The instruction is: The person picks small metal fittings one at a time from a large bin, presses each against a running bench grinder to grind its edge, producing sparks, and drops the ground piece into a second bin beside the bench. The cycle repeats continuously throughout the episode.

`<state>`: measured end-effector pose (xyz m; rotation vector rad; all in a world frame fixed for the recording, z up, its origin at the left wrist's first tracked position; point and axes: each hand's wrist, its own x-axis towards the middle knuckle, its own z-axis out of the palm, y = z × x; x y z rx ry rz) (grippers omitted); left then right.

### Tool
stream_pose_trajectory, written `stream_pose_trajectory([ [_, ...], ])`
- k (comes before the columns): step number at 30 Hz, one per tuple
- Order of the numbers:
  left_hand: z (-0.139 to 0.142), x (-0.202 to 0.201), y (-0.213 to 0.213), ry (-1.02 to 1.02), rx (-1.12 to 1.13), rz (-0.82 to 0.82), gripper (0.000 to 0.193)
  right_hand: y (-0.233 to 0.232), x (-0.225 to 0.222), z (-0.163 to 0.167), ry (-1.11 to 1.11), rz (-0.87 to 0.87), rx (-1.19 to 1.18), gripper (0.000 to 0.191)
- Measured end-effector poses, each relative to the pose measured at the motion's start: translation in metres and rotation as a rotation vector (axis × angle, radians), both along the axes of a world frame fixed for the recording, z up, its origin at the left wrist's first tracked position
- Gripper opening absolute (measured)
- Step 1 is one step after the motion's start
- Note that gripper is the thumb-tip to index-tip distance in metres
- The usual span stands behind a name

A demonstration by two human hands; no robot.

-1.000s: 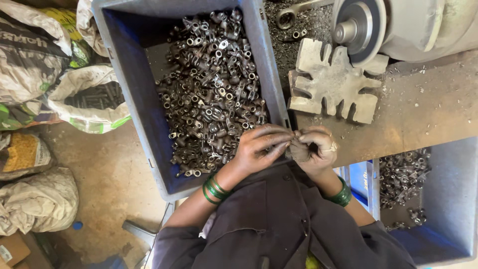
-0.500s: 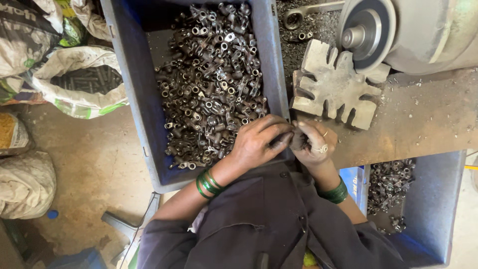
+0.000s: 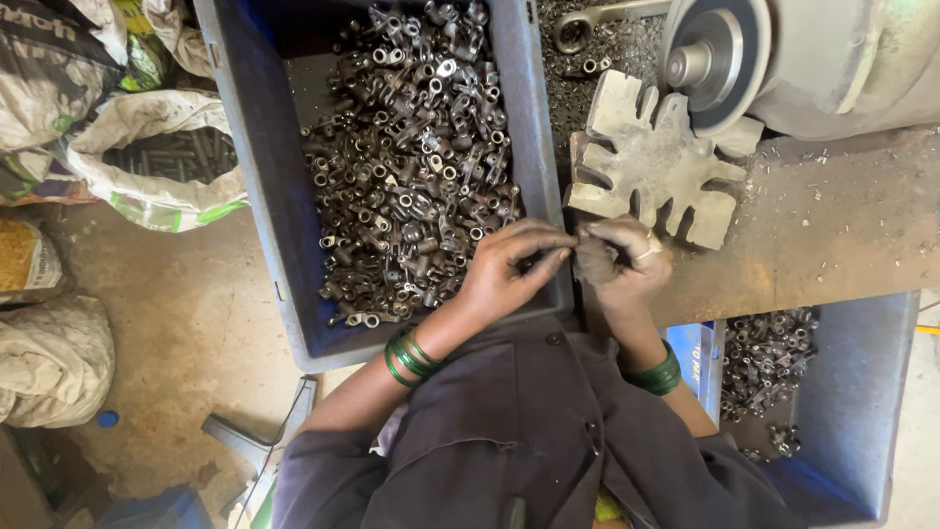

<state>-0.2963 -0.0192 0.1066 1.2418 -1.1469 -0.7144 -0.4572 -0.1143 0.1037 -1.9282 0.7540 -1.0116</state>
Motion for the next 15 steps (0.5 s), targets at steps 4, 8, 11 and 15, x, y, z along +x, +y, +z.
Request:
stream_pose_trajectory([
  [4,0.002,-0.005,0.002,-0.044,-0.051,0.069,0.020,0.003,-0.005,-0.010,-0.134,-0.023,0.134,0.018],
  [8,0.004,-0.005,0.004,-0.128,-0.094,0.113,0.021,0.007,-0.003,-0.018,-0.226,0.018,0.219,0.017],
  [11,0.005,-0.001,0.004,-0.191,-0.112,0.128,0.017,0.008,0.000,-0.020,-0.244,0.034,0.274,0.016],
  [15,0.005,0.004,0.002,-0.222,-0.059,0.089,0.015,0.011,0.000,-0.020,-0.199,0.038,0.411,0.012],
])
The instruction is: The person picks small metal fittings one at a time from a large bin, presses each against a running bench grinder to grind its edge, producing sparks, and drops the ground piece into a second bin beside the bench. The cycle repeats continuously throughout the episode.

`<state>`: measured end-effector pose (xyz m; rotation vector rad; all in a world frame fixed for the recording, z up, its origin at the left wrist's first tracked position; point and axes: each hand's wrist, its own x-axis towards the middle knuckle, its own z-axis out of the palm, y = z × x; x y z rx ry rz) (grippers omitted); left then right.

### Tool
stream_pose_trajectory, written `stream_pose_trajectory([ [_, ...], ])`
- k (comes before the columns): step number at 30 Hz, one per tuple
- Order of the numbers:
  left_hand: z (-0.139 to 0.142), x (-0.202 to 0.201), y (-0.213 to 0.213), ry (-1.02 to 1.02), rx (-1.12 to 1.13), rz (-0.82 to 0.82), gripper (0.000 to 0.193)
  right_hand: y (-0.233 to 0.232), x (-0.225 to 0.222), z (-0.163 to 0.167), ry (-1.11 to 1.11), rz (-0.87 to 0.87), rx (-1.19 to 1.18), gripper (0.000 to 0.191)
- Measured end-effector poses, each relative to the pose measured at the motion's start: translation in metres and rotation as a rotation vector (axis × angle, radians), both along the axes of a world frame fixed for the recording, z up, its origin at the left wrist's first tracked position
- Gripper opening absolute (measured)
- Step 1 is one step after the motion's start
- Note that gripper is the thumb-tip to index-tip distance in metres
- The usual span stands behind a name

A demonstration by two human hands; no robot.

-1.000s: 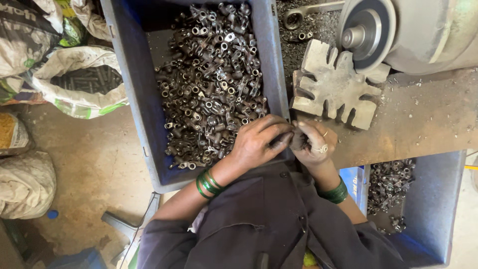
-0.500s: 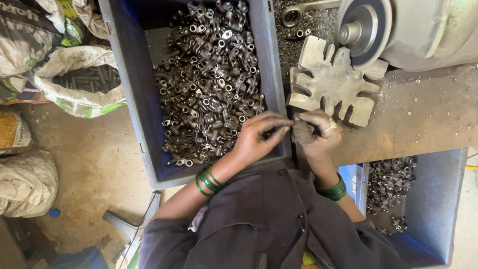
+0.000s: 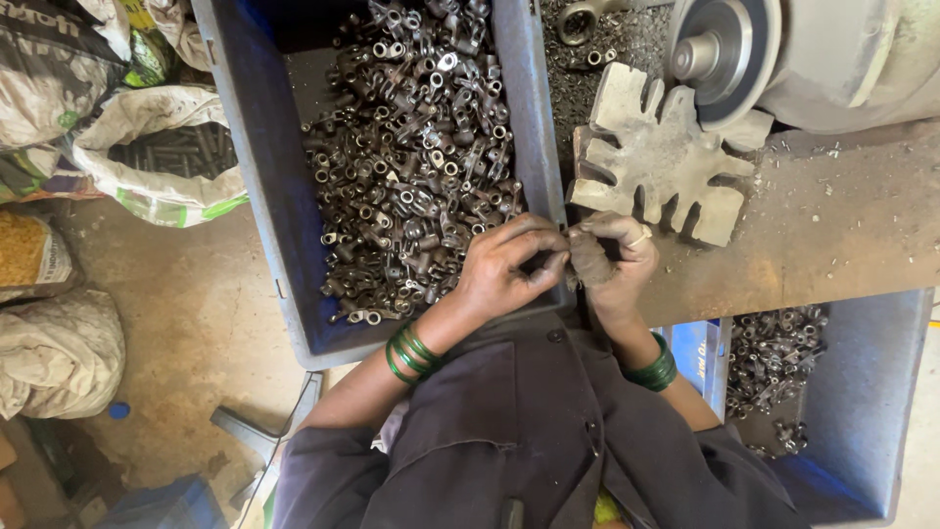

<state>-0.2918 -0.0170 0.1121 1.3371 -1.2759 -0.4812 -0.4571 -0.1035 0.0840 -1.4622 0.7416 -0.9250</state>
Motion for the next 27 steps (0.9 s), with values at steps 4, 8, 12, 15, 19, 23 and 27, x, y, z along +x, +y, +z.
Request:
stream_pose_trajectory([
  [4,0.000,0.004,0.000,-0.001,0.046,-0.059,0.014,-0.001,0.000,0.003,0.105,0.030,-0.073,0.012],
  [8,-0.002,0.002,-0.001,0.060,0.088,-0.040,0.012,-0.006,0.002,0.007,0.172,0.013,-0.277,0.012],
  [12,-0.002,-0.001,0.000,0.074,0.018,-0.016,0.023,-0.006,0.003,0.005,0.162,-0.003,-0.397,0.022],
  [15,-0.001,-0.003,0.002,0.019,0.065,0.004,0.021,-0.004,-0.001,0.002,0.215,-0.022,-0.438,0.016],
  [19,0.003,-0.003,0.002,-0.043,0.128,-0.015,0.017,-0.003,-0.006,0.000,0.261,-0.016,-0.492,0.013],
  [23,0.010,0.003,0.001,-0.038,0.158,-0.086,0.020,-0.002,-0.002,-0.001,0.323,-0.009,-0.561,0.017],
  [27,0.009,0.032,-0.002,-0.175,0.335,-0.209,0.023,-0.002,0.005,0.004,0.373,0.087,-0.620,0.026],
])
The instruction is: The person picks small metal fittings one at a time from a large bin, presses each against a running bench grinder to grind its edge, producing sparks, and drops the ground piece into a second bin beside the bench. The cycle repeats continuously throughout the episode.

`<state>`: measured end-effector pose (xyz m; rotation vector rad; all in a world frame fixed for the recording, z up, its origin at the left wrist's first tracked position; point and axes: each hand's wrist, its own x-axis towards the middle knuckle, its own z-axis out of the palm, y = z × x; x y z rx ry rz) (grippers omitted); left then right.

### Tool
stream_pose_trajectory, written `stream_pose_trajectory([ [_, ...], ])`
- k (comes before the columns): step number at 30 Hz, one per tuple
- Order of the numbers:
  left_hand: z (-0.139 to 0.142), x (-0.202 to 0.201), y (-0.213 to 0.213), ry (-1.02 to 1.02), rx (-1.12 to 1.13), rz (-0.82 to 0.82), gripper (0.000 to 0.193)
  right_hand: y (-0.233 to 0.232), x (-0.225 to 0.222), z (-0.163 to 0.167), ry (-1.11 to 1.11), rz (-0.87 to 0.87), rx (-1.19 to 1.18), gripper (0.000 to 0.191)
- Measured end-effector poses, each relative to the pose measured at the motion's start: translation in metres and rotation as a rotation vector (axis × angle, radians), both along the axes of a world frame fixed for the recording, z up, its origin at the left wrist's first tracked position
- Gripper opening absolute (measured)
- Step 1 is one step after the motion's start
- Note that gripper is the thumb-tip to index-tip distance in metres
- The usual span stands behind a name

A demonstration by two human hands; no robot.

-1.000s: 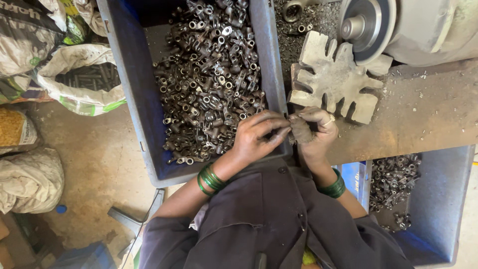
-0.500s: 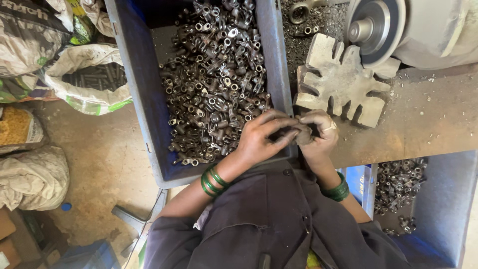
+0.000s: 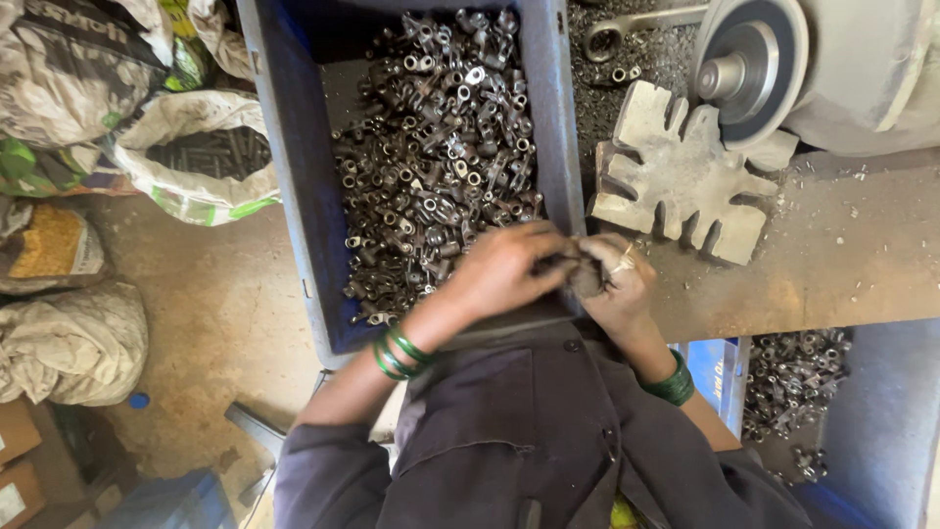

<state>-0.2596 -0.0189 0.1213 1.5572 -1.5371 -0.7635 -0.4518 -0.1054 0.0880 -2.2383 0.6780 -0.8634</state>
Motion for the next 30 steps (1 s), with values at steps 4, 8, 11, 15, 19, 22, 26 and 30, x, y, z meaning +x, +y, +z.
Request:
stream_pose_trajectory([
  [4,-0.031,0.089,-0.029,-0.246,0.421,0.038,0.046,0.002,0.007,0.010,0.008,0.046,-0.053,0.024],
  [8,-0.086,0.188,-0.074,-0.229,0.388,0.616,0.091,0.004,0.015,0.015,-0.077,0.062,-0.002,0.020],
  [11,-0.123,0.211,-0.103,-0.146,0.428,0.875,0.134,0.003,0.019,0.016,-0.071,0.022,0.037,0.020],
  [15,-0.148,0.206,-0.126,-0.366,0.631,0.867,0.139,0.001,0.021,0.014,0.023,0.029,0.002,0.021],
  [19,-0.148,0.223,-0.121,-0.300,0.480,0.882,0.142,-0.002,0.026,0.011,0.012,0.037,0.029,0.020],
  [22,-0.144,0.233,-0.118,-0.264,0.548,0.761,0.127,-0.005,0.028,0.011,0.030,0.067,0.034,0.020],
  [26,-0.146,0.218,-0.119,-0.456,0.591,0.767,0.104,-0.007,0.027,0.013,0.049,0.095,0.040,0.020],
  [30,-0.151,0.215,-0.111,-0.529,0.339,0.728,0.094,-0.006,0.027,0.015,-0.004,0.117,0.007,0.019],
])
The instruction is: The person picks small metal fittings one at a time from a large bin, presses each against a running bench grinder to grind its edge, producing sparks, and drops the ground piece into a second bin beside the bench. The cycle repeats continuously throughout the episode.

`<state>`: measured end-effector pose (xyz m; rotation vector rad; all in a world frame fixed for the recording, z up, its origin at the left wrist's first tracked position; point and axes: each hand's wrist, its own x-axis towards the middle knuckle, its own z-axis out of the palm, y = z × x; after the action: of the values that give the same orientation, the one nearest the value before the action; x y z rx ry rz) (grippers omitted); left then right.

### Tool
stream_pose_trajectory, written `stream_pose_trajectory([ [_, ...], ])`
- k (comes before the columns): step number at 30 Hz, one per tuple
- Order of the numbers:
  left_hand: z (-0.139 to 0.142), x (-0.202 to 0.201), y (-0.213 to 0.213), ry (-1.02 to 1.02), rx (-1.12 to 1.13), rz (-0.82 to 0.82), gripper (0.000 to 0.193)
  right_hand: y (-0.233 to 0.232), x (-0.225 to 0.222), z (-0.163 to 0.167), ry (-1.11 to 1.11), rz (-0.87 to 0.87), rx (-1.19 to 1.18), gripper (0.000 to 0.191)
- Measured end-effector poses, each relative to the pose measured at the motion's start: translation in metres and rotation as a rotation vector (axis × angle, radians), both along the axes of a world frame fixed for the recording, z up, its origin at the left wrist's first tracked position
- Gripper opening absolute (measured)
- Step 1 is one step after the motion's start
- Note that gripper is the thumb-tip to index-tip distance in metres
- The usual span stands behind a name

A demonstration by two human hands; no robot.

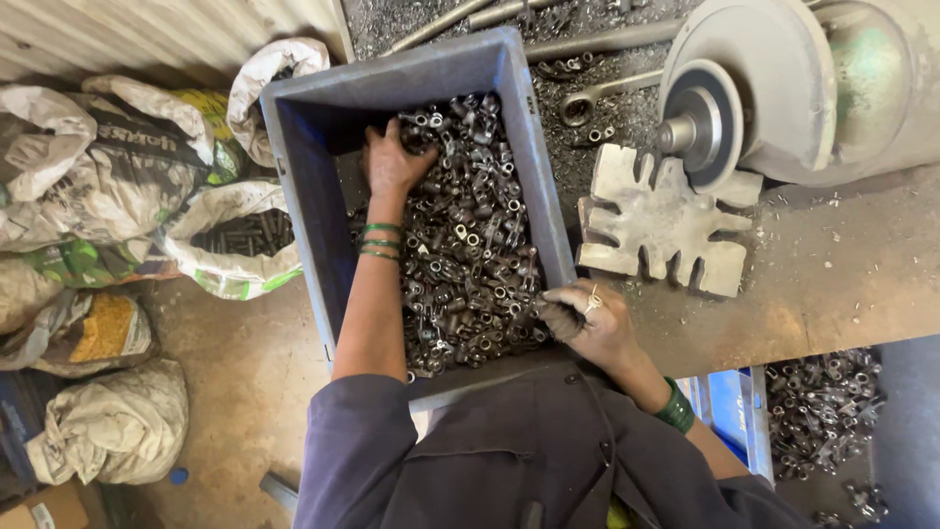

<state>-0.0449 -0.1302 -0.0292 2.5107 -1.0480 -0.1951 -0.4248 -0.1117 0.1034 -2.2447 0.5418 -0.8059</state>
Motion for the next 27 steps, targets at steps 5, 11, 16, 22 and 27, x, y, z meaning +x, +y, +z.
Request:
stream_pose_trajectory([
  [5,-0.005,0.005,0.013,-0.003,0.012,-0.101,0.085,-0.003,0.002,0.000,0.010,-0.013,0.007,0.018],
  [11,-0.005,-0.002,0.027,0.212,-0.008,-0.166,0.086,-0.003,0.005,-0.002,-0.006,0.019,-0.016,0.019],
  [16,0.002,0.009,0.022,0.145,0.055,-0.224,0.083,-0.002,0.000,0.000,-0.001,-0.014,-0.064,0.018],
  [22,0.000,0.011,0.024,0.145,0.086,-0.189,0.076,-0.004,-0.003,-0.002,0.003,-0.056,-0.041,0.018],
  [27,-0.001,0.009,0.030,0.062,-0.063,-0.247,0.065,0.000,-0.006,-0.003,-0.036,0.022,-0.065,0.019],
])
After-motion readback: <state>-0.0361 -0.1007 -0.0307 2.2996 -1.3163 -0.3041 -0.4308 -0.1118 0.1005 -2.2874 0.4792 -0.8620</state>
